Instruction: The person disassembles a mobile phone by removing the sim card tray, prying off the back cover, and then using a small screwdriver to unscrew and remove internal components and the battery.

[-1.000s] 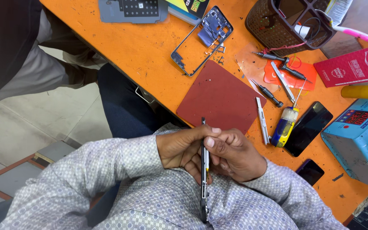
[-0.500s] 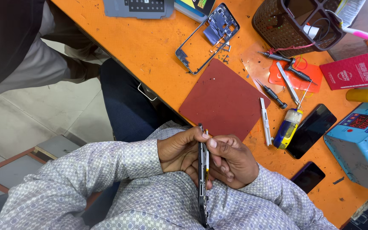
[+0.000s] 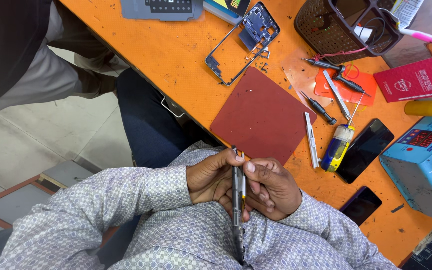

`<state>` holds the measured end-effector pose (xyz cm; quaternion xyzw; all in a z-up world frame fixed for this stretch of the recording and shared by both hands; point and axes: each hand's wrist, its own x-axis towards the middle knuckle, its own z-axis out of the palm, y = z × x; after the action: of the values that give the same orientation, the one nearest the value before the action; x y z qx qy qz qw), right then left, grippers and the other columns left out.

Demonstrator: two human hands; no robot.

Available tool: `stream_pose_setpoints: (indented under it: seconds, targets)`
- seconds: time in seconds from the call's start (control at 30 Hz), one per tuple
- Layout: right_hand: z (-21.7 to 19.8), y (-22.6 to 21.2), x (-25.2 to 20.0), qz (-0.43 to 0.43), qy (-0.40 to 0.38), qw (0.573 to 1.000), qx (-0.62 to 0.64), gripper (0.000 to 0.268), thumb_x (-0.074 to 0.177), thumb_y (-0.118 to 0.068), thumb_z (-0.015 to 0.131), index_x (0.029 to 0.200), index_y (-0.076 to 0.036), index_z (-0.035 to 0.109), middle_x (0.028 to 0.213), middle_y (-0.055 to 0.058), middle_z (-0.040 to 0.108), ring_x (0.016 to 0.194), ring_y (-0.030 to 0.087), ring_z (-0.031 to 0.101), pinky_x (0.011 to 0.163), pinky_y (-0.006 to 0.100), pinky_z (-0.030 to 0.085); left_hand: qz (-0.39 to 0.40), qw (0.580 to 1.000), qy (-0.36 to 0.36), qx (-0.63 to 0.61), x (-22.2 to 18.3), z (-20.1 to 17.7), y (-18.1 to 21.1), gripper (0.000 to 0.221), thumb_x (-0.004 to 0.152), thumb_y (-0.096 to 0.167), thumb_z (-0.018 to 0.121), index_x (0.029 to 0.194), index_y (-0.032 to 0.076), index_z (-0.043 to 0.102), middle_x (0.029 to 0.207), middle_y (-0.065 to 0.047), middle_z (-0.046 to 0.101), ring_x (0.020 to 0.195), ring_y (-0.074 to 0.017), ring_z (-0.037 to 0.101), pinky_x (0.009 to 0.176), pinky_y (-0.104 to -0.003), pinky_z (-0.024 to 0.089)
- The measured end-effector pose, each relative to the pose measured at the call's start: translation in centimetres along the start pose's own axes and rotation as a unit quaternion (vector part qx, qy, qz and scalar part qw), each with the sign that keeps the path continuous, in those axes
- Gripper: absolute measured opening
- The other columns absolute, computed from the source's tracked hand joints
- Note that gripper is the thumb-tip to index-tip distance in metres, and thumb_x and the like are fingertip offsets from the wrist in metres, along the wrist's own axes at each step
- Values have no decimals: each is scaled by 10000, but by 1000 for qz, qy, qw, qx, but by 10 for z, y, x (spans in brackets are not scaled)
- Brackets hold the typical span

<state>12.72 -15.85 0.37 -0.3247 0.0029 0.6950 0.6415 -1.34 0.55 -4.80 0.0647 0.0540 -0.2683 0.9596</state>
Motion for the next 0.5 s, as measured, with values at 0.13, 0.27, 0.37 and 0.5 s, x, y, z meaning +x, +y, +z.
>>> stream_pose_setpoints:
  seconds: [0.13,0.27,0.37,0.5]
  targets:
    - [-26,3,-13,-133,0,991,3,522,1124,-200,518,614,-89,515,511,40,541,382,134,431,498,286,447,243,961,-42,-122,-4,-6,1,402,972,277,597,1164,-74,565,1130,-216,678,1042,-340,727,939,-451,615]
    - [-53,-7,-32,-91,140,972,-163,408,966,-228,534,608,-33,546,583,84,621,483,145,556,479,302,463,217,966,-25,-139,-7,9,-6,579,908,274,611,1373,-59,518,1180,-238,673,1074,-312,712,967,-427,591]
    - [-46,-33,-26,-184,180,843,-473,389,1034,-128,625,692,-20,474,677,44,452,655,101,408,589,277,359,230,969,60,-62,-10,32,42,705,821,308,592,1456,14,502,1261,-222,678,1126,-299,703,1003,-429,575]
    - [-38,-54,-3,-161,208,898,-353,167,905,-110,619,1034,-13,659,877,45,722,784,147,693,722,302,571,286,948,132,49,1,44,59,686,998,487,486,1496,16,487,1301,-202,662,1153,-286,664,999,-433,555]
